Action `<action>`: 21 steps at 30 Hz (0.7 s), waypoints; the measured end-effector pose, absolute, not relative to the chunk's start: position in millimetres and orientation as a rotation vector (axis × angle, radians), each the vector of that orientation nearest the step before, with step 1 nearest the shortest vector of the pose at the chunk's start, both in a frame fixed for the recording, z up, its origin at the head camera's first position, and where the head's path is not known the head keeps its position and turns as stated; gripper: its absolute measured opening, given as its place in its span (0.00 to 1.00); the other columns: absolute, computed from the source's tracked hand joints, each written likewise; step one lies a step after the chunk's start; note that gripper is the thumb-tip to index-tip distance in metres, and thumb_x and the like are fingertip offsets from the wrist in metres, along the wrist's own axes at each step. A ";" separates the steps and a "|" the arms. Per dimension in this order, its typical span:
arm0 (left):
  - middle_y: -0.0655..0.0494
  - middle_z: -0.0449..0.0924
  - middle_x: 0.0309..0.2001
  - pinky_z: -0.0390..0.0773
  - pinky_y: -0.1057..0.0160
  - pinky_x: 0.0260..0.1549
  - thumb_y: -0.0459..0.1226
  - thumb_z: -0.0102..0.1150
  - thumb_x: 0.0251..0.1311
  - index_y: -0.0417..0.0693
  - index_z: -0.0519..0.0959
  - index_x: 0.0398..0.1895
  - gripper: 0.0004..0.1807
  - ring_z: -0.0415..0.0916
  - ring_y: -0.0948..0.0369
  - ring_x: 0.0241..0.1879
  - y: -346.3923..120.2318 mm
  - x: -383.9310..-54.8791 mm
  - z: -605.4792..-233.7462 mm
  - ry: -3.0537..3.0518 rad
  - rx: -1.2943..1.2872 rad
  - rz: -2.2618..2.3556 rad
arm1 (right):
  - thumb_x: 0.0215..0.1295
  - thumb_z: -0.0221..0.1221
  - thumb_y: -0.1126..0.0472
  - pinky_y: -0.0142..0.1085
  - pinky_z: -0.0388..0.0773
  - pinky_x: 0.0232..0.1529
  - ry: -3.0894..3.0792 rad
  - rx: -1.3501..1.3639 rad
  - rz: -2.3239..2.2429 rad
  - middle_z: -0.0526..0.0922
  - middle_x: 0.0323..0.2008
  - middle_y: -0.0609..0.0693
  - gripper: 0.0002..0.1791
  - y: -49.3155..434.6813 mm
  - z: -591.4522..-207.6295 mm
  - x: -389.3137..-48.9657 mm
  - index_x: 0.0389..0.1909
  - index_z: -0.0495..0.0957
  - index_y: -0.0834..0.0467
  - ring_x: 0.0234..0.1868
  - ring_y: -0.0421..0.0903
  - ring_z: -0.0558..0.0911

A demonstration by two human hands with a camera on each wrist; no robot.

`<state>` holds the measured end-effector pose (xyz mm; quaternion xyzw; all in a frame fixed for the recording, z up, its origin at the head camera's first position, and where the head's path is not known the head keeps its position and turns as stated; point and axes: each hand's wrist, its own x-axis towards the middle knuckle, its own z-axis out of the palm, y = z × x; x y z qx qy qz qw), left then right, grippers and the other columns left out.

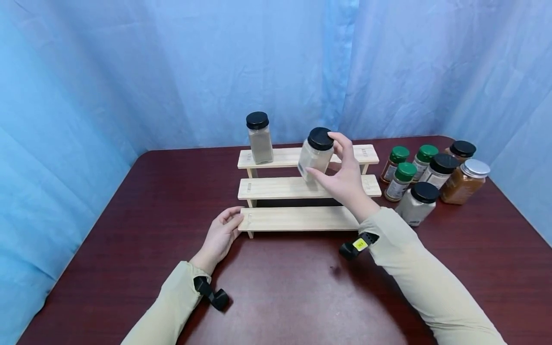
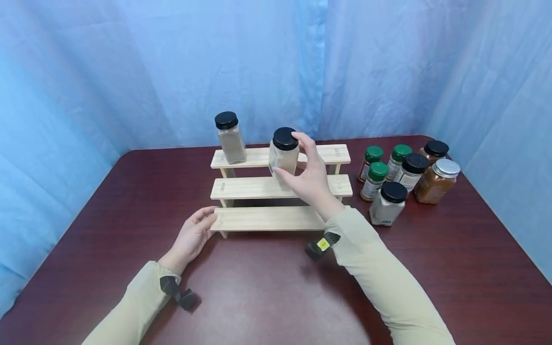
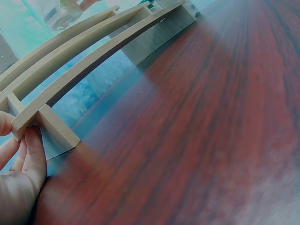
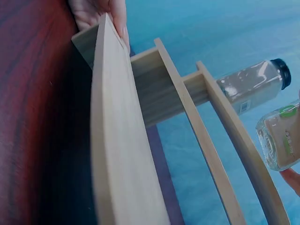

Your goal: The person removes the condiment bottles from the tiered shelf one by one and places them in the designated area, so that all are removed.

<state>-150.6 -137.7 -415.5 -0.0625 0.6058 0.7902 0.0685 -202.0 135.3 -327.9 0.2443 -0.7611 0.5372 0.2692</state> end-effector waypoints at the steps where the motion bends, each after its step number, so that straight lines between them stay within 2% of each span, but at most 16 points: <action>1: 0.57 0.72 0.38 0.77 0.73 0.36 0.25 0.42 0.67 0.29 0.63 0.58 0.17 0.76 0.68 0.35 -137.5 -150.3 -415.6 1.820 -0.187 2.385 | 0.47 0.69 0.75 0.27 0.78 0.43 -2.047 0.650 1.463 0.72 0.57 0.61 0.44 135.9 -328.8 -199.3 0.63 0.55 0.58 0.57 0.51 0.75; 3: 0.57 0.72 0.38 0.77 0.73 0.36 0.25 0.42 0.67 0.29 0.63 0.58 0.17 0.76 0.68 0.35 -137.2 -150.2 -416.1 1.817 -0.181 2.391 | 0.45 0.69 0.76 0.22 0.76 0.42 -2.044 0.630 1.493 0.73 0.55 0.62 0.45 136.9 -330.5 -193.7 0.63 0.55 0.58 0.54 0.46 0.76; 7: 0.57 0.72 0.37 0.77 0.73 0.36 0.25 0.42 0.66 0.29 0.62 0.59 0.18 0.76 0.68 0.35 -136.8 -149.7 -416.3 1.804 -0.178 2.397 | 0.43 0.69 0.78 0.23 0.75 0.43 -2.039 0.653 1.506 0.75 0.53 0.65 0.46 139.2 -334.6 -184.1 0.62 0.55 0.60 0.50 0.32 0.75; 10: 0.57 0.72 0.39 0.77 0.73 0.36 0.26 0.41 0.67 0.29 0.62 0.60 0.19 0.76 0.69 0.36 -137.0 -149.1 -416.3 1.811 -0.183 2.384 | 0.41 0.68 0.81 0.24 0.76 0.44 -2.014 0.707 1.494 0.75 0.52 0.65 0.46 141.1 -337.7 -178.2 0.61 0.55 0.63 0.50 0.29 0.74; 12: 0.56 0.72 0.40 0.77 0.73 0.37 0.26 0.41 0.67 0.29 0.61 0.61 0.19 0.76 0.69 0.36 -137.1 -148.8 -416.2 1.814 -0.188 2.378 | 0.40 0.67 0.83 0.23 0.76 0.44 -1.991 0.736 1.497 0.76 0.52 0.60 0.46 142.5 -339.3 -174.7 0.61 0.55 0.65 0.51 0.29 0.74; 17: 0.57 0.72 0.39 0.77 0.73 0.35 0.25 0.42 0.67 0.29 0.62 0.60 0.18 0.76 0.68 0.35 -137.3 -148.9 -416.1 1.810 -0.193 2.390 | 0.37 0.65 0.86 0.24 0.77 0.45 -1.939 0.814 1.534 0.73 0.53 0.36 0.46 147.6 -339.2 -166.6 0.59 0.54 0.68 0.52 0.31 0.75; 21: 0.57 0.72 0.37 0.77 0.73 0.35 0.25 0.42 0.67 0.29 0.63 0.58 0.17 0.76 0.68 0.34 -137.6 -149.4 -416.3 1.816 -0.178 2.402 | 0.35 0.65 0.87 0.24 0.77 0.45 -1.931 0.868 1.523 0.71 0.53 0.31 0.47 154.6 -337.1 -160.9 0.59 0.53 0.70 0.53 0.32 0.75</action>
